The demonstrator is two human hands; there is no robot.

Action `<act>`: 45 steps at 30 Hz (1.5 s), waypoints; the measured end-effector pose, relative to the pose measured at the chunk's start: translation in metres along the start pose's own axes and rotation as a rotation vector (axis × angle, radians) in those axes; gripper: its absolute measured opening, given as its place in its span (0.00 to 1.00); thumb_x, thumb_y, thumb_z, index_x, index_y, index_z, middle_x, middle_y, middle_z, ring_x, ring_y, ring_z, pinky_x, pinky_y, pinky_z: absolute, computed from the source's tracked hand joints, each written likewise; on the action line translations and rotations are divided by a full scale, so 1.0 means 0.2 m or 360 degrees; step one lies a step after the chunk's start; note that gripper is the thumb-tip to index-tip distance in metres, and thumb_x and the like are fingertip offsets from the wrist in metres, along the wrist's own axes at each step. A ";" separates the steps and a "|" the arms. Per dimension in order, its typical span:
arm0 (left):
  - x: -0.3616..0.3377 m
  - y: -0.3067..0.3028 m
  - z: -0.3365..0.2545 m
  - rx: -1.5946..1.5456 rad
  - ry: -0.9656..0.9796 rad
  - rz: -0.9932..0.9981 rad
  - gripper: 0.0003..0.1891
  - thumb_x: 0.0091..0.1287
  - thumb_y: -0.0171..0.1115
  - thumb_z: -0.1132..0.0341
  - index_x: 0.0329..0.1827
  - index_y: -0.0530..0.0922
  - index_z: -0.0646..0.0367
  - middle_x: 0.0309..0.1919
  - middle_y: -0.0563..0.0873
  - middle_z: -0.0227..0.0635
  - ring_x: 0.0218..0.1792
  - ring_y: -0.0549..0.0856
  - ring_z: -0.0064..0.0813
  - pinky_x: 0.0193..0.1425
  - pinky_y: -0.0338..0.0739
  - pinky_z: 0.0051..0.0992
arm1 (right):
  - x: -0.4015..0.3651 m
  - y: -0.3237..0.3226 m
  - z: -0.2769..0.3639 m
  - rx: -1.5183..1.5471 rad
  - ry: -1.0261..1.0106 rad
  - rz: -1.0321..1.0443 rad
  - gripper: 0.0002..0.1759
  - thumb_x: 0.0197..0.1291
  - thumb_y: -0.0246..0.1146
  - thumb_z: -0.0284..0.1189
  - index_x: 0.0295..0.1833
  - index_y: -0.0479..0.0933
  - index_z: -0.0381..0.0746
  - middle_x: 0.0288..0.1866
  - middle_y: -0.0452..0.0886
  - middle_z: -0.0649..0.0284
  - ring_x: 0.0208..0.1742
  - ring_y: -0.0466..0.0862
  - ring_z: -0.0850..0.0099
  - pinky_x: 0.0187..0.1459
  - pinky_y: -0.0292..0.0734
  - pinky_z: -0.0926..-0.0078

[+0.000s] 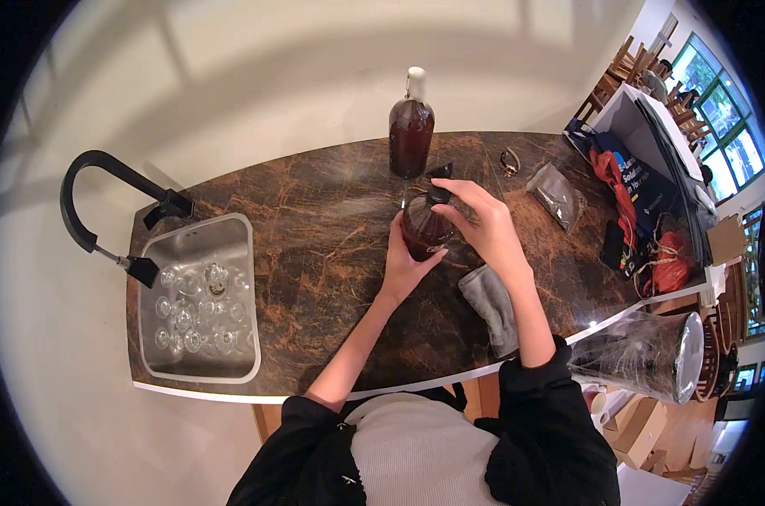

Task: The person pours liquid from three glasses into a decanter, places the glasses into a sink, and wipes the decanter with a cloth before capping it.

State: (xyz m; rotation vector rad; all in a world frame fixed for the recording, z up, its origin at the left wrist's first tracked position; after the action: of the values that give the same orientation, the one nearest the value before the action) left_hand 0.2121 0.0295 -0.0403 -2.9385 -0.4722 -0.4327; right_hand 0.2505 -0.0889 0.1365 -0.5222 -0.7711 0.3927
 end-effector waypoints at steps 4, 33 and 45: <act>0.00 0.00 -0.01 -0.0048 -0.0038 0.0018 0.49 0.57 0.81 0.69 0.76 0.53 0.58 0.66 0.71 0.42 0.67 0.75 0.34 0.72 0.72 0.35 | 0.01 -0.01 0.01 0.0038 0.0063 0.0033 0.26 0.56 0.73 0.21 0.62 0.80 0.40 0.52 0.86 0.57 0.47 0.86 0.62 0.52 0.81 0.67; 0.27 -0.24 0.09 0.0051 0.0137 -0.0241 0.47 0.52 0.83 0.68 0.72 0.62 0.63 0.61 0.78 0.45 0.61 0.81 0.39 0.64 0.78 0.36 | 0.10 0.42 -0.39 0.0398 0.0437 0.0433 0.43 0.60 0.75 0.28 0.78 0.63 0.38 0.70 0.75 0.54 0.69 0.77 0.65 0.57 0.86 0.64; 0.78 -0.60 0.21 0.0345 0.0192 -0.0423 0.42 0.50 0.83 0.60 0.66 0.67 0.60 0.57 0.81 0.49 0.59 0.83 0.47 0.62 0.77 0.44 | 0.63 0.87 -0.62 0.0247 0.0227 0.0352 0.48 0.61 0.75 0.41 0.78 0.60 0.33 0.77 0.68 0.46 0.72 0.76 0.58 0.58 0.82 0.63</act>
State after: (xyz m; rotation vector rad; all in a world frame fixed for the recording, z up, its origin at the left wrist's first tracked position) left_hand 0.3255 0.1955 -0.0238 -2.6328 -0.8405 -0.5472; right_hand 0.3996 0.0783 0.0304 -0.4855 -0.5418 0.6089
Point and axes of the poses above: each hand's wrist, its own x-axis towards the middle knuckle, its own y-axis out of the palm, z = x × y, the point moved 7 cm from there along x, towards the middle knuckle
